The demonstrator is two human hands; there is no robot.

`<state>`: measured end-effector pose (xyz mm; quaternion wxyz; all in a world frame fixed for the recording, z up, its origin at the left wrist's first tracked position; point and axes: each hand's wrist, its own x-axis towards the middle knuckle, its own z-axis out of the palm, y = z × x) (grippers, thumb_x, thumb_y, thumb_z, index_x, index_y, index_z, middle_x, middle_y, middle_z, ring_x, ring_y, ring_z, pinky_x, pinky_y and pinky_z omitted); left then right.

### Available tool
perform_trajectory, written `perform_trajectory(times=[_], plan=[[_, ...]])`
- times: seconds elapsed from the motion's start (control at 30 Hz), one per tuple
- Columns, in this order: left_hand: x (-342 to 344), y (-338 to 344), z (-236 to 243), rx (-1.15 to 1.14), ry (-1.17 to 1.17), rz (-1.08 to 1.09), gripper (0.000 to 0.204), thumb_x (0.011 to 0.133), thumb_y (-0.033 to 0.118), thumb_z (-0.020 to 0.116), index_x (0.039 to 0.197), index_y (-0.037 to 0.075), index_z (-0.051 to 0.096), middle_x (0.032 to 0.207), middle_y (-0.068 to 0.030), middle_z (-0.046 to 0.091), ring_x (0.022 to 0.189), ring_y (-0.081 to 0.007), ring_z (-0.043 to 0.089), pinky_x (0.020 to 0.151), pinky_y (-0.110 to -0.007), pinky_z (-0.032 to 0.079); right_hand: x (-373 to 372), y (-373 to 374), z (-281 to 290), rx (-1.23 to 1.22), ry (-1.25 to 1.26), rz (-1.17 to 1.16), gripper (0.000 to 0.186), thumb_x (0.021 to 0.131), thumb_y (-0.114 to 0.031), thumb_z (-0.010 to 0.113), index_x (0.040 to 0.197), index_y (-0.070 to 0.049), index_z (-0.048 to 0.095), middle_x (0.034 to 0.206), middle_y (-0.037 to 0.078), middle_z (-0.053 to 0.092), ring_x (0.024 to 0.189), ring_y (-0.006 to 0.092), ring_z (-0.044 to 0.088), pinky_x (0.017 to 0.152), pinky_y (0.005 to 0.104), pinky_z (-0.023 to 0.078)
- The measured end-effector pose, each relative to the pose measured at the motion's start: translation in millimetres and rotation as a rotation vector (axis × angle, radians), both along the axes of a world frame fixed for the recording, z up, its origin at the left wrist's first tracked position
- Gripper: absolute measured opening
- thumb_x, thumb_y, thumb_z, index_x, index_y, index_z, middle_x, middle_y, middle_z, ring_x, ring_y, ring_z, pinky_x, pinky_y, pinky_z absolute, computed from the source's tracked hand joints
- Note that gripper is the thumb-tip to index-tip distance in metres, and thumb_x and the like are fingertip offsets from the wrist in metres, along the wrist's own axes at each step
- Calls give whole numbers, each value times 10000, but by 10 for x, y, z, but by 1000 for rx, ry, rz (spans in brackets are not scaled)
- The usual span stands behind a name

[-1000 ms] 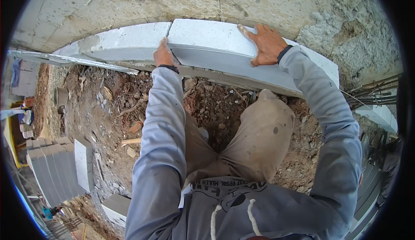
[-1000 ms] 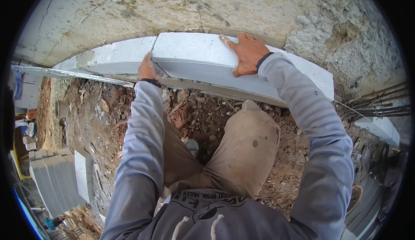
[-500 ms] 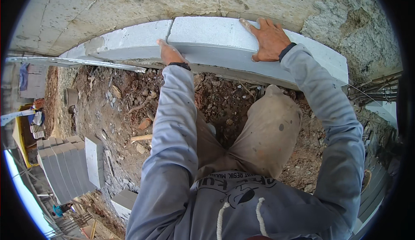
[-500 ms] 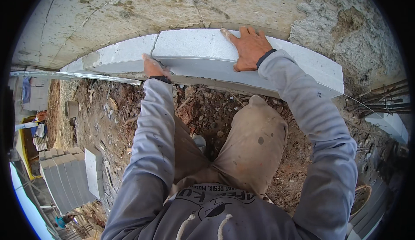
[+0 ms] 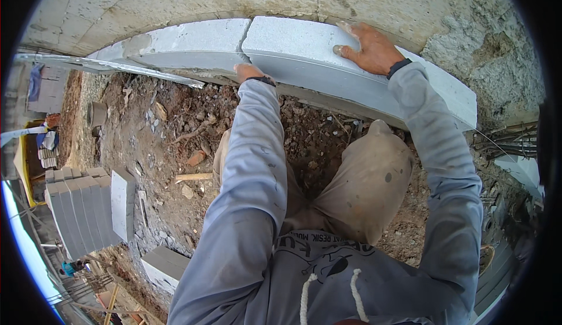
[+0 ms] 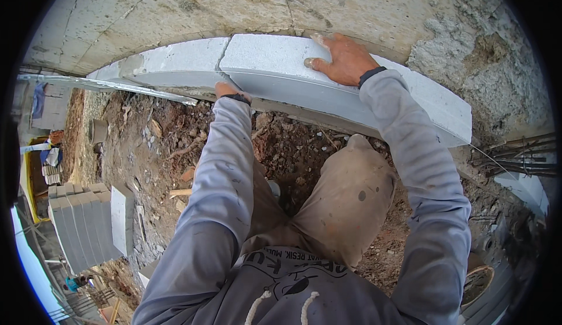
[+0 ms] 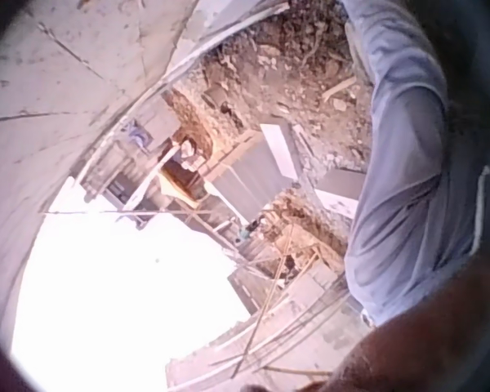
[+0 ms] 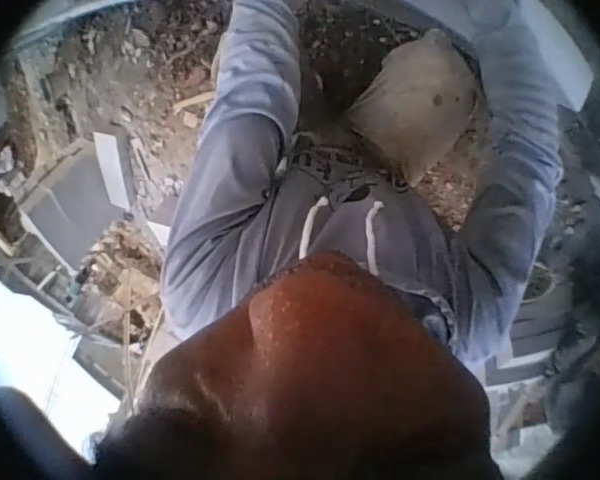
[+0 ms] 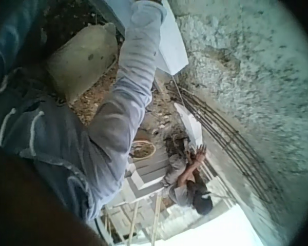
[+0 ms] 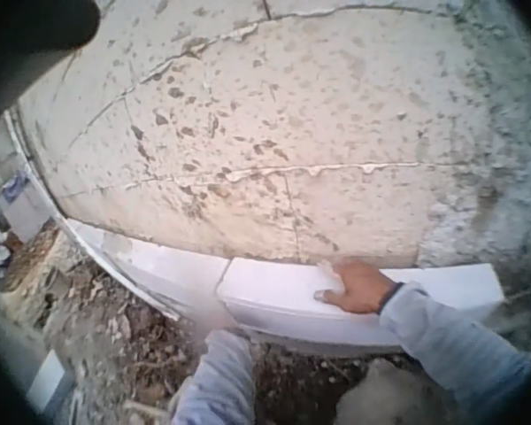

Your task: Position and secure aerated concrete blocks on a wall foundation using mortar and a hammer.

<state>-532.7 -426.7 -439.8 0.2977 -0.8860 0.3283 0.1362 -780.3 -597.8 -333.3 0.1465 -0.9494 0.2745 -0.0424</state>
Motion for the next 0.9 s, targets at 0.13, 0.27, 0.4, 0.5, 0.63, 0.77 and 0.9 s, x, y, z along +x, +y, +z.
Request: perform_trajectory(times=[0.13,0.27,0.4,0.5,0.63,0.77,0.9], plan=[[125,-45,-107,-87,81,147,430,993,277,324,1271,71,579,1279,-100,607,1162,-197,585,1012,-354,397,118,131,-14,-107,59,36,675,888,-572,537,1387,-120,492,1256,228,517,1182,366,505,1012,460,406],[216,-35,-139,-117,95,162,430,988,282,334,1282,70,565,1281,-101,603,1164,-200,581,1019,-354,392,145,117,5,-38,67,35,654,885,-551,550,1376,-121,508,1250,223,521,1176,364,511,1002,455,417],[273,-45,-188,-122,83,132,431,984,288,344,1292,69,552,1283,-101,598,1166,-204,577,1025,-354,388,30,57,73,-21,57,-4,656,894,-511,549,1352,-44,512,1280,236,523,1185,373,514,1013,436,414],[323,-61,-246,-122,62,102,434,981,292,351,1300,68,543,1285,-102,595,1168,-207,575,1031,-354,384,-297,-89,234,18,-107,-119,658,897,-475,555,1344,4,498,1295,249,534,1186,378,521,1027,415,405],[383,-71,-300,-127,25,83,439,977,298,361,1310,67,529,1287,-102,591,1170,-210,571,1037,-354,379,-1153,-279,509,-6,-458,-154,519,885,-422,599,1255,-59,604,1287,245,559,1079,350,608,941,363,477],[425,-62,-311,-132,1,88,445,973,303,371,1320,66,516,1289,-102,586,1172,-214,568,1044,-354,375,-2257,-115,569,55,-1060,-447,321,921,-183,585,1179,0,640,1074,121,688,978,177,650,875,277,504],[447,-60,-302,-150,-7,108,453,969,309,381,1330,65,503,1291,-103,582,1175,-218,564,1051,-354,370,-3193,168,39,169,-1536,-1065,301,943,-202,547,1126,23,627,974,129,675,849,200,655,766,308,529]])
